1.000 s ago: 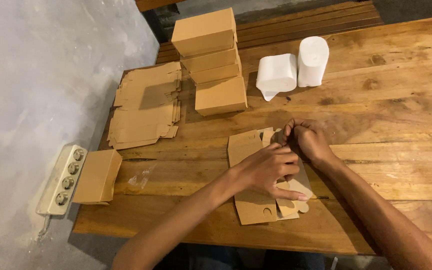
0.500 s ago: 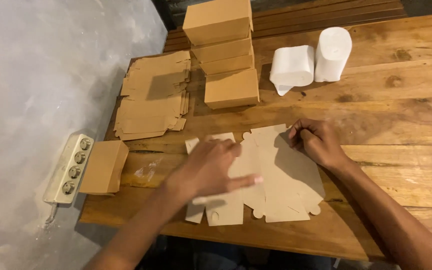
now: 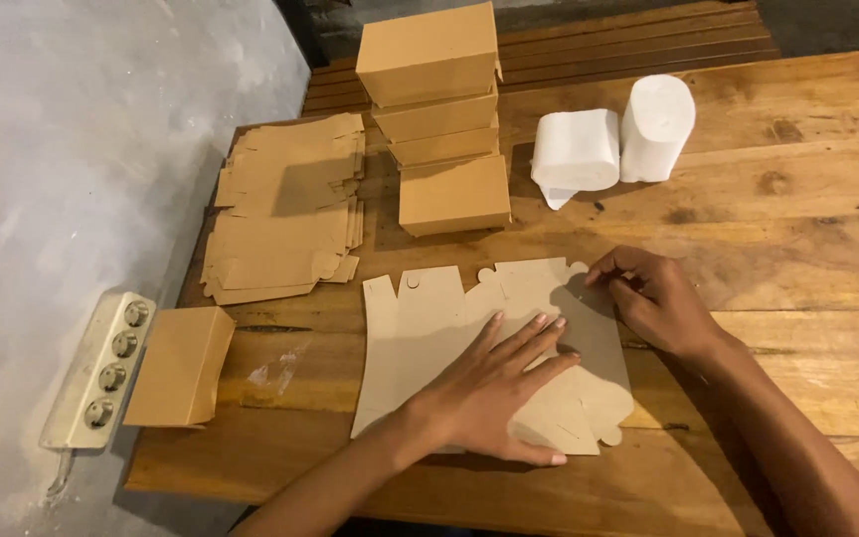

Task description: The person folds flat cardboard pieces into small rectangular boxes by hand. They crease the fold lines, tuck flaps into slots, and secure the sides to form a finished box, then place it on a stack of completed boxes.

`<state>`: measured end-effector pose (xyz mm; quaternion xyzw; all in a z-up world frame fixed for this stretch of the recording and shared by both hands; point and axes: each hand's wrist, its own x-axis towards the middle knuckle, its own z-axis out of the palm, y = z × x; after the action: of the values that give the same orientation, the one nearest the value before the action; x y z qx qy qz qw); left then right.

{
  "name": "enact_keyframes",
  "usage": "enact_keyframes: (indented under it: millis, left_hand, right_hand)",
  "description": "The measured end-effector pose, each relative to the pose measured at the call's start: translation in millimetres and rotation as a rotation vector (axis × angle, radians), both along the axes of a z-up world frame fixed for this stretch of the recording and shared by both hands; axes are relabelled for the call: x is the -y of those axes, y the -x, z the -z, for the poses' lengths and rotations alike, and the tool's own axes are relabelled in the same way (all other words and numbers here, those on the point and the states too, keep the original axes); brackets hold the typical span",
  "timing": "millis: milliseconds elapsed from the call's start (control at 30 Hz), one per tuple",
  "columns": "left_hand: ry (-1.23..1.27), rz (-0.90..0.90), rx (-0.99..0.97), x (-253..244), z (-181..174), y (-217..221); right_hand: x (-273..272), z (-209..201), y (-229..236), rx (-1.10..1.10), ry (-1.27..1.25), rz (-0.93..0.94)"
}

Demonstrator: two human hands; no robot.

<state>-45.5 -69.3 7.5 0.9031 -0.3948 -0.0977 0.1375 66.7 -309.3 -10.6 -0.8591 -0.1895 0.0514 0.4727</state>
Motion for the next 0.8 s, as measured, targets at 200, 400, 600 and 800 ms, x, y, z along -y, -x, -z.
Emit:
enact_keyframes:
  millis: [200, 400, 600, 800]
  left_hand:
    - [0.541, -0.021, -0.169, -30.1, 3.0, -9.0]
    - [1.026, -0.263, -0.392, -49.0, 12.2, -16.8]
    - [1.087, -0.406, -0.574, -49.3, 18.6, -19.9]
    - [1.104, -0.38, -0.511, -48.4, 23.9, -20.6]
  right_hand:
    - [-5.1, -18.7, 9.0, -0.061, 0.083, -0.064]
    - [4.6, -27.4, 7.7, 0.008, -0.047, -0.28]
    - [4.3, -50.0, 18.2, 0.035, -0.013, -0.432]
    - [-10.4, -54.1, 29.1, 0.139, -0.04, -0.483]
